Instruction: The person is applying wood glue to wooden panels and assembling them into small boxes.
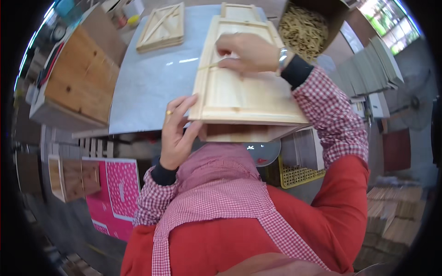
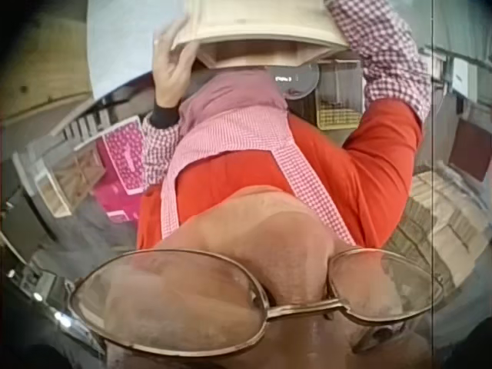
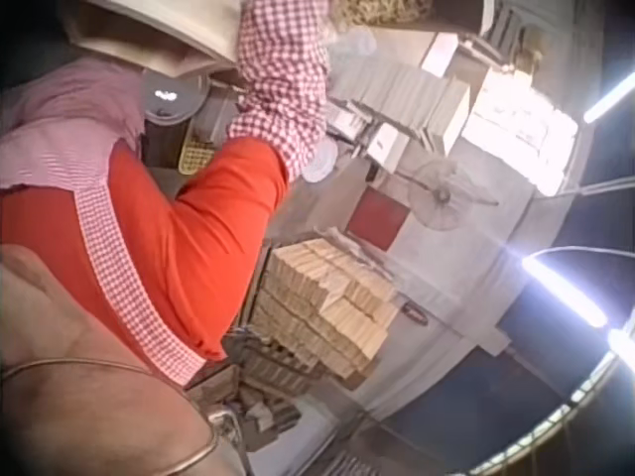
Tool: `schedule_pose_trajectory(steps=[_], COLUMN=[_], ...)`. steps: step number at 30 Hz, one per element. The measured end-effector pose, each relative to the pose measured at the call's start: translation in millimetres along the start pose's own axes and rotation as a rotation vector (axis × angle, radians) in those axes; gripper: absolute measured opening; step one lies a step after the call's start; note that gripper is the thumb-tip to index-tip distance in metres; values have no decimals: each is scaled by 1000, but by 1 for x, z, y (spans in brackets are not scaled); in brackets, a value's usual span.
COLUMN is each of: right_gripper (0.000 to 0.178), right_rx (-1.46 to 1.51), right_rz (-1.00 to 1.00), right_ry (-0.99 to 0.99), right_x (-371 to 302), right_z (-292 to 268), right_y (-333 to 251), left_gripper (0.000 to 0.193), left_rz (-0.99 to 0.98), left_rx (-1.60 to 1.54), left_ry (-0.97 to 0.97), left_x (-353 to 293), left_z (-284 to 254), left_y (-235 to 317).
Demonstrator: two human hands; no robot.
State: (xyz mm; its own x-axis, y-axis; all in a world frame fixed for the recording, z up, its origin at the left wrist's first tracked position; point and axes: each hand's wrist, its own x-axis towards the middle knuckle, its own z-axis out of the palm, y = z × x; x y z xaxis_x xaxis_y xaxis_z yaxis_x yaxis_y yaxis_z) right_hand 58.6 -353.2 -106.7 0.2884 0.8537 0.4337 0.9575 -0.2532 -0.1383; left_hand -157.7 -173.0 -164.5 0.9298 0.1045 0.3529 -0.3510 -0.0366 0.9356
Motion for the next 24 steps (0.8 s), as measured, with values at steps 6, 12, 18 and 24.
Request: schedule_pose_trajectory(steps=[6,12,18,24], right_gripper=[20,24,29,20], right_rx=[-109,130,-418,-167], right_rz=[107,351,645,896], right_ry=[65,81,348,176], right_x=[1,-16,-177,-200], right_z=[10,-31,-37,71], right_y=[61,106,264,267], left_gripper=[42,41,40,41], left_rz=[186,103,118,74], left_rx=[306,309,312,279], left_ry=[-101,-79,-86,-20], left_x=[5,-2,1,-6], left_z=[-15,-20,-21,-22], left_y=[-10,-7,-9,-8])
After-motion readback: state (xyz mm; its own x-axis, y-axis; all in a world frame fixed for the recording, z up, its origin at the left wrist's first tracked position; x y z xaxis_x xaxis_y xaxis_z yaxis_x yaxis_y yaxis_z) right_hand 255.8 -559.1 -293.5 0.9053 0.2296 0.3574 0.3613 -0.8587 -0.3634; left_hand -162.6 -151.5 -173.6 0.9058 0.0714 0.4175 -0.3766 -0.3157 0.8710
